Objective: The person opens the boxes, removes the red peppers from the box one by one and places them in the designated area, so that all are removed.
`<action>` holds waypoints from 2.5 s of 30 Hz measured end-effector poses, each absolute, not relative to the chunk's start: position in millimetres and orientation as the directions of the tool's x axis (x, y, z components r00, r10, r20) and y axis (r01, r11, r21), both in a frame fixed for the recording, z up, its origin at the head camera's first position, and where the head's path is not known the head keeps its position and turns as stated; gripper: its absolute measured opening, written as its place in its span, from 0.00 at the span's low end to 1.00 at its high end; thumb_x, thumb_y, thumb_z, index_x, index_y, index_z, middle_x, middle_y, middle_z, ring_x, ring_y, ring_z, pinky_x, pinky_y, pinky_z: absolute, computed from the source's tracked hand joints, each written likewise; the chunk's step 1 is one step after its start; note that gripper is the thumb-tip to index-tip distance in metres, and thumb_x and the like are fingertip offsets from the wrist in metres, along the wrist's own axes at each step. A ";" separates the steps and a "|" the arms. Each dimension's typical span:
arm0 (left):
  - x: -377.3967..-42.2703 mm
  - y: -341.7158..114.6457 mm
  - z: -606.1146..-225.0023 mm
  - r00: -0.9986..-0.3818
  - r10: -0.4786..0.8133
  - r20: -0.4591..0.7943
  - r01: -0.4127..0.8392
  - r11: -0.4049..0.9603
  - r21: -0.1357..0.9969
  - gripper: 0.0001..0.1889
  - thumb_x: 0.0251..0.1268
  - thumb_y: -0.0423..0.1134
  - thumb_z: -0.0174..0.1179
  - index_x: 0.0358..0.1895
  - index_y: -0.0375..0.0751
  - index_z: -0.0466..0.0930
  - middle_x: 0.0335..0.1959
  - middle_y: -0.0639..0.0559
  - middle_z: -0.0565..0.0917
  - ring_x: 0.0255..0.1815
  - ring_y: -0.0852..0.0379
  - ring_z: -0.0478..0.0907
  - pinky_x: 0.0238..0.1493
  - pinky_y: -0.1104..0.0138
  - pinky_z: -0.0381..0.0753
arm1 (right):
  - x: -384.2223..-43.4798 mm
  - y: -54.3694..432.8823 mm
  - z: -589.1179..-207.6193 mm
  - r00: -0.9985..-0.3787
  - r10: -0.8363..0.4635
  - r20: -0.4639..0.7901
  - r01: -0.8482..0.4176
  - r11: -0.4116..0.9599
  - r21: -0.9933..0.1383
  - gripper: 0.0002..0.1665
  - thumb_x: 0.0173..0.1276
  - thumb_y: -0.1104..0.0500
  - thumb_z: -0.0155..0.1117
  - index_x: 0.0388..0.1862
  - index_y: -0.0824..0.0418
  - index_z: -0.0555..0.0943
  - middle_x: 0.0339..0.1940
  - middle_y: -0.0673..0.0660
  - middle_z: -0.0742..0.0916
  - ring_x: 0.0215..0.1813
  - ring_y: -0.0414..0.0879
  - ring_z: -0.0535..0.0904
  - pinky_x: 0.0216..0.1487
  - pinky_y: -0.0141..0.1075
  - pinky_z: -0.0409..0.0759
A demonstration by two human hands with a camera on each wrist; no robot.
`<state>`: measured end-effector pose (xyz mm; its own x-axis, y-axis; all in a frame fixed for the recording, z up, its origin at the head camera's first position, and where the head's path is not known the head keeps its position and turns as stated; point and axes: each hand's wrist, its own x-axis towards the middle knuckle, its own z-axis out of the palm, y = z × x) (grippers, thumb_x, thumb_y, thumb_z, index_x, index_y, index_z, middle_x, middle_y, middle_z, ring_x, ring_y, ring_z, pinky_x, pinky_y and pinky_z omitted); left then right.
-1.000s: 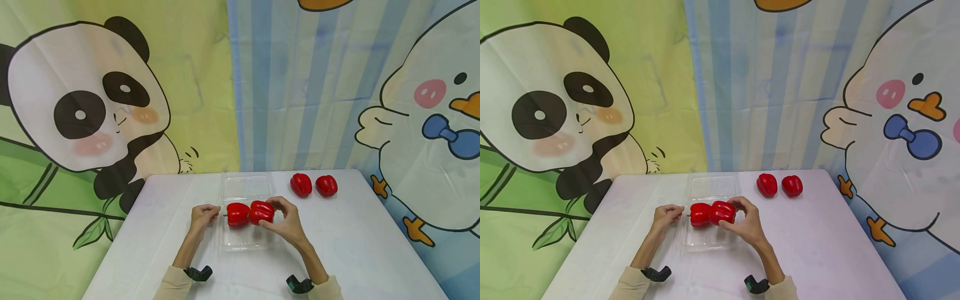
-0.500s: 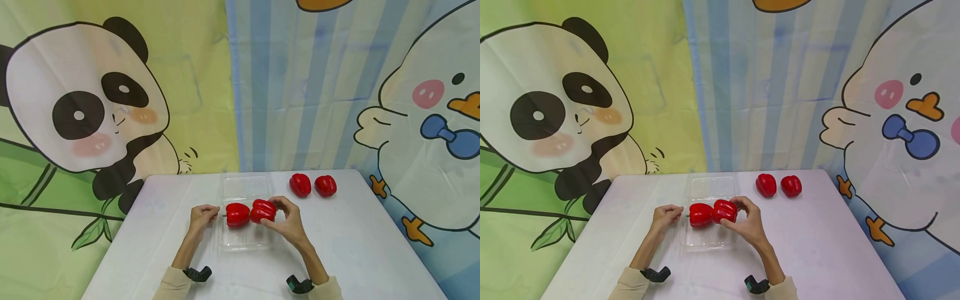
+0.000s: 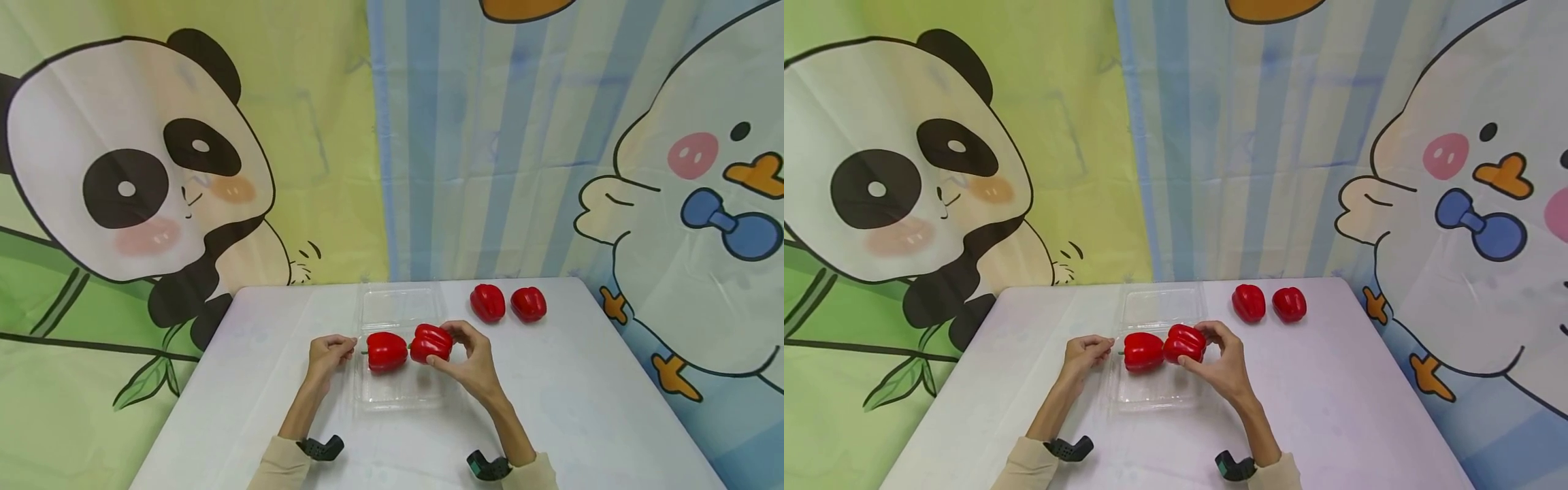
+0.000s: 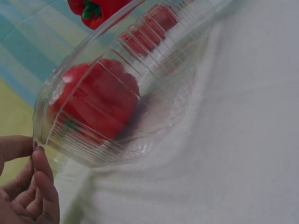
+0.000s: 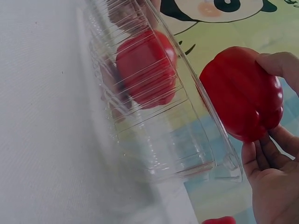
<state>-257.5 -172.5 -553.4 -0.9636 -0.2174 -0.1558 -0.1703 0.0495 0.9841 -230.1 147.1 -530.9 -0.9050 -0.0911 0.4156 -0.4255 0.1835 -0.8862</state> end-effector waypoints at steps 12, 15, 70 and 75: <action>-255.7 -172.9 -553.7 -0.966 -0.202 -0.163 -0.175 0.045 0.984 0.14 0.71 0.37 0.73 0.42 0.24 0.88 0.24 0.54 0.86 0.25 0.63 0.78 0.28 0.72 0.78 | -227.4 152.5 -535.7 -0.909 -0.022 0.416 -0.412 0.193 -0.891 0.38 0.54 0.63 0.88 0.64 0.58 0.83 0.60 0.57 0.89 0.56 0.45 0.84 0.63 0.29 0.84; -257.9 -172.3 -552.7 -0.966 -0.201 -0.161 -0.173 0.048 0.984 0.12 0.71 0.36 0.73 0.41 0.25 0.89 0.23 0.55 0.86 0.24 0.63 0.78 0.28 0.73 0.78 | -228.9 154.3 -535.2 -0.909 -0.002 0.418 -0.411 0.188 -0.892 0.37 0.54 0.63 0.88 0.64 0.58 0.83 0.60 0.57 0.89 0.55 0.46 0.84 0.61 0.27 0.84; -258.4 -175.2 -554.2 -0.967 -0.209 -0.144 -0.157 0.048 0.986 0.11 0.71 0.33 0.72 0.40 0.24 0.88 0.23 0.55 0.86 0.24 0.63 0.78 0.29 0.73 0.79 | -235.2 173.8 -540.6 -0.861 0.190 0.472 -0.443 0.180 -0.879 0.39 0.52 0.69 0.88 0.64 0.68 0.82 0.58 0.62 0.89 0.52 0.42 0.84 0.59 0.21 0.82; -258.5 -174.8 -553.3 -0.969 -0.208 -0.135 -0.150 0.057 0.987 0.11 0.71 0.33 0.72 0.40 0.24 0.88 0.22 0.55 0.85 0.24 0.63 0.78 0.29 0.73 0.79 | -236.8 178.6 -542.2 -0.861 0.213 0.463 -0.430 0.182 -0.884 0.38 0.53 0.69 0.88 0.64 0.67 0.83 0.58 0.61 0.90 0.51 0.43 0.84 0.59 0.21 0.82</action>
<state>-258.5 -174.8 -553.3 -0.9687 -0.2084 -0.1347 -0.1496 0.0574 0.9871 -236.8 178.6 -542.2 -0.8607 0.2126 0.4627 -0.4304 0.1818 -0.8841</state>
